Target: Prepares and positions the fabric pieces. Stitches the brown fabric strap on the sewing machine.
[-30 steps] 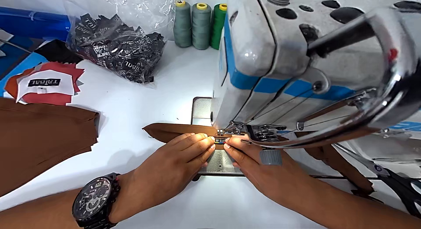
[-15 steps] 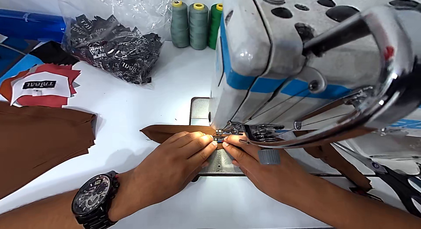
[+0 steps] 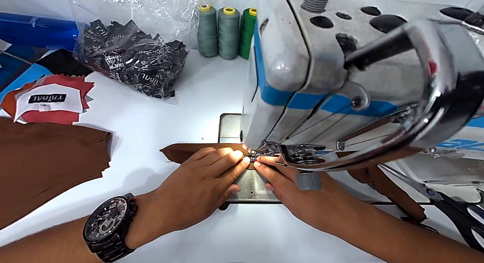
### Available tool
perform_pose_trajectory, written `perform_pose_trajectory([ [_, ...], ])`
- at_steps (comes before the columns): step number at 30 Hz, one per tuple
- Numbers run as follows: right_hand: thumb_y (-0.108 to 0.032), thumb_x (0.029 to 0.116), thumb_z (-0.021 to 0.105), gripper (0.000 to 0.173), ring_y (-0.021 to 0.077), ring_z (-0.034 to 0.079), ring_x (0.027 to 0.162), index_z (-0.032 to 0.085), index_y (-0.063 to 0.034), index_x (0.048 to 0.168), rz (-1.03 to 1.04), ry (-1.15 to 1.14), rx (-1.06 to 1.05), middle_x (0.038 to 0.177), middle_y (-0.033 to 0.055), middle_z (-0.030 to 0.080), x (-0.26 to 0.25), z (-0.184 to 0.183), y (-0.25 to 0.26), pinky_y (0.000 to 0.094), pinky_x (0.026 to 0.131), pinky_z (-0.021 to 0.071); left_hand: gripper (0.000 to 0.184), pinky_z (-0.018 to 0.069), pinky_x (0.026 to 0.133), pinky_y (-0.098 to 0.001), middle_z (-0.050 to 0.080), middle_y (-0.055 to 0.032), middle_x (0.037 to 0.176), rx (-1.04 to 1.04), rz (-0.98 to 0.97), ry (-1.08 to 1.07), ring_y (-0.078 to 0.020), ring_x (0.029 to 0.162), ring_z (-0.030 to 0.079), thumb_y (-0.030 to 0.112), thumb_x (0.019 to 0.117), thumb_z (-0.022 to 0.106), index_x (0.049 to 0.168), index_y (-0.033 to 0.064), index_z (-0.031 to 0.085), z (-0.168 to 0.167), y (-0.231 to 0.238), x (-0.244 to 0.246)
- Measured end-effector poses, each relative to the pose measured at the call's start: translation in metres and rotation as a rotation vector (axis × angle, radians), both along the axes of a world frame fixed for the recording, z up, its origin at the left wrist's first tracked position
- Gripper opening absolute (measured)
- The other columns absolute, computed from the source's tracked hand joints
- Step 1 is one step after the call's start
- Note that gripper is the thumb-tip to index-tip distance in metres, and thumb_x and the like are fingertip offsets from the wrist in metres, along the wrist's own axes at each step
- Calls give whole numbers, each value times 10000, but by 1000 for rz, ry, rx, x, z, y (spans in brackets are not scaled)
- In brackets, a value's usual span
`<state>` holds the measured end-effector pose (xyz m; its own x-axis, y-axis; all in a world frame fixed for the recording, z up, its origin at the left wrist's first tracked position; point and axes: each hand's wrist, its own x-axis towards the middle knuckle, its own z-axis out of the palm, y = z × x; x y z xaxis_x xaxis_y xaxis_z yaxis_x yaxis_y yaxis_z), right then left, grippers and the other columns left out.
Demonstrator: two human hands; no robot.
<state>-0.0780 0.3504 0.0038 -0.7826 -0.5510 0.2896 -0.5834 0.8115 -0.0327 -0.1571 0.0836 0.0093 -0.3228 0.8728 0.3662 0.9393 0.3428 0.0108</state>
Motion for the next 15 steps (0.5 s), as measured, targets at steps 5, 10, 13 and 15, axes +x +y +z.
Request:
perform_pose_trajectory([
  [5, -331, 1081, 419, 373, 182, 629, 1186, 689, -177, 1288, -2, -5, -5, 1239, 11, 691, 1, -1, 0, 323, 1001, 513, 507, 389, 1114, -352, 645, -19, 1363, -9, -11, 5, -175, 1299, 551, 399, 1098, 302, 1382, 169, 653, 0, 0, -1],
  [10, -340, 1074, 421, 381, 180, 640, 1151, 696, -182, 1285, -10, -3, -6, 1215, 11, 699, 1, -1, 0, 319, 973, 522, 521, 386, 1115, -353, 642, -18, 1372, -22, -10, 23, -177, 1302, 552, 413, 1097, 292, 1399, 170, 640, 1, 0, 0],
  [13, -353, 1078, 400, 404, 179, 644, 1159, 688, -181, 1302, -16, -10, 0, 1236, 7, 703, -1, 0, 0, 320, 979, 522, 524, 401, 1104, -351, 658, -16, 1343, -31, -9, 30, -179, 1280, 569, 421, 1094, 292, 1392, 173, 644, 2, 0, -1],
  [15, -367, 1081, 391, 416, 177, 648, 1173, 690, -179, 1302, -19, -25, 3, 1244, 1, 709, -2, 1, -1, 318, 984, 523, 514, 420, 1082, -352, 673, -13, 1296, -22, -12, 31, -182, 1252, 583, 416, 1091, 302, 1369, 171, 658, 3, -1, -3],
])
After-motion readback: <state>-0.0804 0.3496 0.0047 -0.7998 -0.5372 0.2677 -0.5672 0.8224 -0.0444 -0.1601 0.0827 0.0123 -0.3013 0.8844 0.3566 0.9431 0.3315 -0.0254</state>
